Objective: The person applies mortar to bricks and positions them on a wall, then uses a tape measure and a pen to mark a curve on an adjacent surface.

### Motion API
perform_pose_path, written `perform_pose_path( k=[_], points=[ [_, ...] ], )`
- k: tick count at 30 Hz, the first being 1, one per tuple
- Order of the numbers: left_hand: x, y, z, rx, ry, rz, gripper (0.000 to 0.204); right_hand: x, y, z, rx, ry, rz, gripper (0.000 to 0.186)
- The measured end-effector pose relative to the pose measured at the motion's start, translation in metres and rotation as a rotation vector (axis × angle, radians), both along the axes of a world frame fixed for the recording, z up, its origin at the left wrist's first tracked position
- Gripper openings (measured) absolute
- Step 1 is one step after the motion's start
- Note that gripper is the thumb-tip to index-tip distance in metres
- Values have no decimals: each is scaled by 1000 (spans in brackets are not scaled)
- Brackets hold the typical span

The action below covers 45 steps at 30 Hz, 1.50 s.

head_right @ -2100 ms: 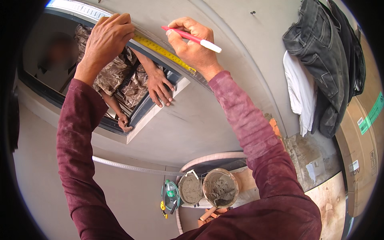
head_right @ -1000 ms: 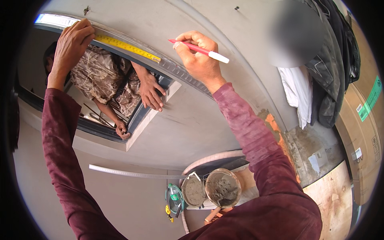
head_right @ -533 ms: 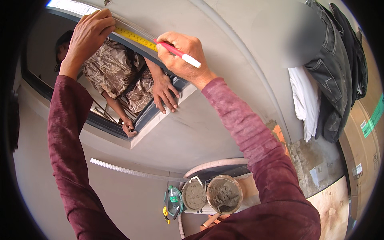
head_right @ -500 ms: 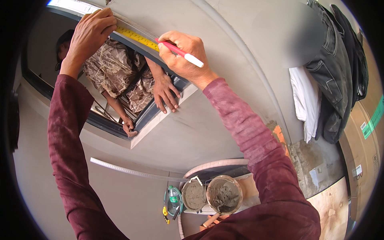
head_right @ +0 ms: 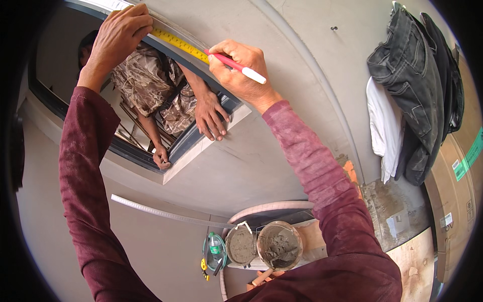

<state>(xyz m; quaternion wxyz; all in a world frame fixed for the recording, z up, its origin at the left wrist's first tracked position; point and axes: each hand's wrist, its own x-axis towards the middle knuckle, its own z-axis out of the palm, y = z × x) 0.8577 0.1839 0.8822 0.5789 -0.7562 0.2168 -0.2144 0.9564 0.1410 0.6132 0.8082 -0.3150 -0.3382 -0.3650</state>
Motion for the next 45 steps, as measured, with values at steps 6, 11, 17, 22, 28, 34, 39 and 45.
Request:
perform_pose_path(
  k=[6,11,17,22,28,34,39,45],
  points=[
    [-3,5,0,-37,16,-53,11,-2,2,1,-18,-9,-33,10],
    [-5,6,3,-21,20,-41,11,-4,4,1,-35,6,-2,10],
    [-2,16,8,31,1,-38,16,-6,2,3,-24,-2,-5,10],
    [-4,13,7,40,-4,-16,16,-9,1,5,-10,31,-31,7],
    [-4,14,7,49,-2,-34,15,-8,4,2,98,109,-42,5],
    [-5,14,15,57,22,-13,14,-5,1,-2,106,111,-2,7],
    [-10,22,56,105,-51,-21,12,-6,-12,-8,112,152,82,6],
    [-11,19,89,86,-83,31,14,-2,-23,-10,77,182,125,6]
  ],
)
